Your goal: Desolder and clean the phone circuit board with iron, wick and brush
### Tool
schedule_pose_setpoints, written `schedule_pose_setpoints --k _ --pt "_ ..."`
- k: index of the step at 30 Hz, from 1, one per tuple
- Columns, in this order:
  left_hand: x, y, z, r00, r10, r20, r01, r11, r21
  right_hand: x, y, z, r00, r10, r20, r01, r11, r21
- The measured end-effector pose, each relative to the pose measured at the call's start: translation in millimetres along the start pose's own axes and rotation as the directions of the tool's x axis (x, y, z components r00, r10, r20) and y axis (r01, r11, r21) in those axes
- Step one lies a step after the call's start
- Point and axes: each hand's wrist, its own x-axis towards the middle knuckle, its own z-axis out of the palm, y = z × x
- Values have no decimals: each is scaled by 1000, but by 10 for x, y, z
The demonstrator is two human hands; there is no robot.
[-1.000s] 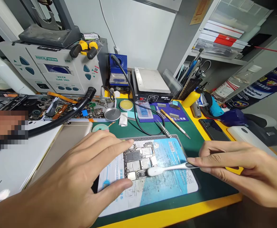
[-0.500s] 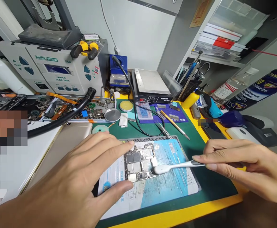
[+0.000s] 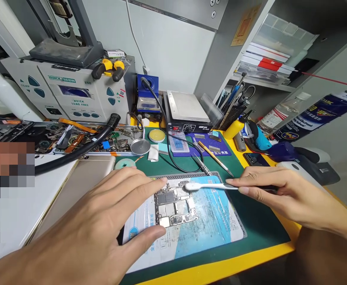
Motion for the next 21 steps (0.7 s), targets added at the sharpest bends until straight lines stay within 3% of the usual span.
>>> schedule_pose_setpoints --k 14,21 --pt "5 11 -2 1000 23 10 -23 1000 6 57 36 158 992 -110 -66 110 994 5" --pt "12 14 -8 1000 13 26 -14 1000 11 77 4 234 991 -134 -30 134 991 0"
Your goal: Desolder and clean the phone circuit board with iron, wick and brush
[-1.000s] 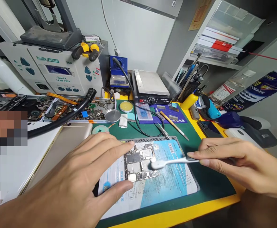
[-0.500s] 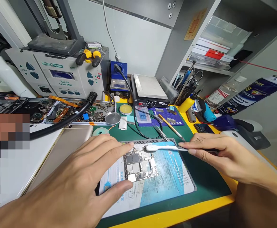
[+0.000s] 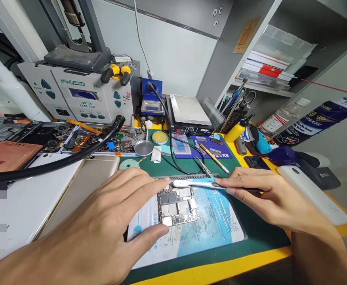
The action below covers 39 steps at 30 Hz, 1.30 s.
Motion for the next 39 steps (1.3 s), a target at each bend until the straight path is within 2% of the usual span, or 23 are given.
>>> schedule_pose_setpoints --k 15,25,33,39 --pt "-4 35 -2 1000 1 -30 -2 1000 -8 67 -116 97 994 -106 -34 104 992 -70" --pt "10 70 -12 999 -1 -34 1 1000 -13 26 -97 42 997 -78 10 79 997 -27" --pt "23 74 -16 999 -12 -40 11 999 -37 42 -195 2 995 -88 46 89 996 -16" --pt "28 72 -16 1000 -17 -26 17 1000 -21 52 -134 48 998 -50 -29 49 999 -20"
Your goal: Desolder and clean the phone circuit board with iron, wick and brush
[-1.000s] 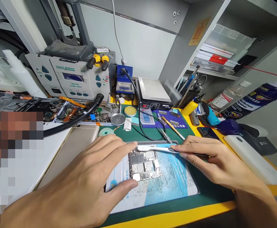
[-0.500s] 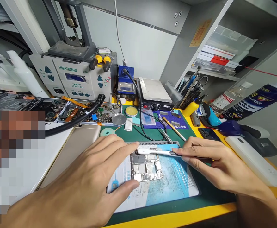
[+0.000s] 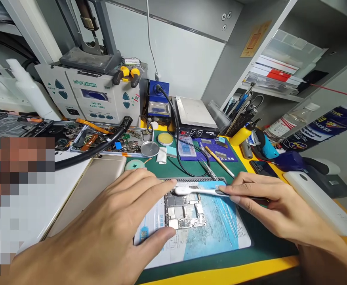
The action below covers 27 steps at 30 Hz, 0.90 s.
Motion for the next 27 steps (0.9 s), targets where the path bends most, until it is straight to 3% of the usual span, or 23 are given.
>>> schedule_pose_setpoints --k 5,13,19,24,27 --pt "2 10 -9 1000 19 -18 -19 1000 -7 5 17 46 998 -3 -55 1 1000 -27" --pt "8 11 0 1000 0 -7 0 1000 -23 -17 -39 -53 997 -29 74 27 999 19" --pt "-1 15 -5 1000 0 -10 0 1000 -14 -7 -1 -2 999 -13 -48 12 1000 -16" --pt "6 13 -6 1000 -11 -9 11 1000 -17 -6 -20 -34 999 -23 25 22 1000 11" --pt "7 8 -6 1000 -7 -9 6 1000 -25 -7 -17 -35 1000 -5 -21 5 1000 3"
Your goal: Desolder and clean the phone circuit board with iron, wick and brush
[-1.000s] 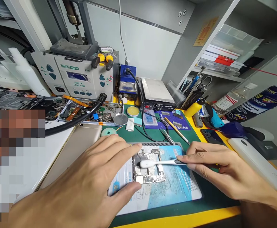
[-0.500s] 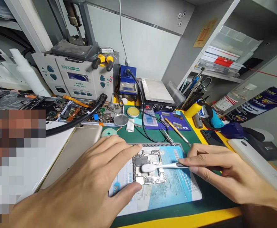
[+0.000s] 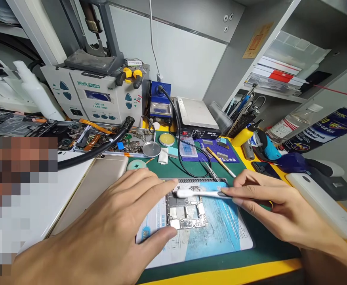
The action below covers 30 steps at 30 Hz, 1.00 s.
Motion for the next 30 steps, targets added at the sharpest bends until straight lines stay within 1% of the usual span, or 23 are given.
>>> schedule_pose_setpoints --k 2,5,6,11,15,20,25,30 --pt "1 -3 -2 1000 1 -7 -1 1000 0 -4 9 14 1000 -6 -13 6 1000 -1" --pt "2 -3 -5 1000 2 -11 -2 1000 0 -17 25 40 998 -13 59 11 1000 25" --pt "2 -2 -5 1000 2 -7 -2 1000 0 -22 32 52 998 -10 67 8 1000 30" --pt "-18 0 7 1000 -12 15 12 1000 17 -20 76 131 1000 -11 -2 11 1000 -8" --pt "-43 -7 26 999 -37 25 36 999 39 8 74 176 1000 -25 -4 25 1000 -11" --pt "-43 0 37 995 -89 42 89 996 9 4 31 151 997 -67 -24 66 998 -19" --pt "-28 21 37 997 -82 9 82 996 23 12 14 147 998 -67 -19 67 997 -44" --pt "-60 7 61 995 -104 0 104 994 -34 50 -9 222 997 -73 -29 72 996 -49"
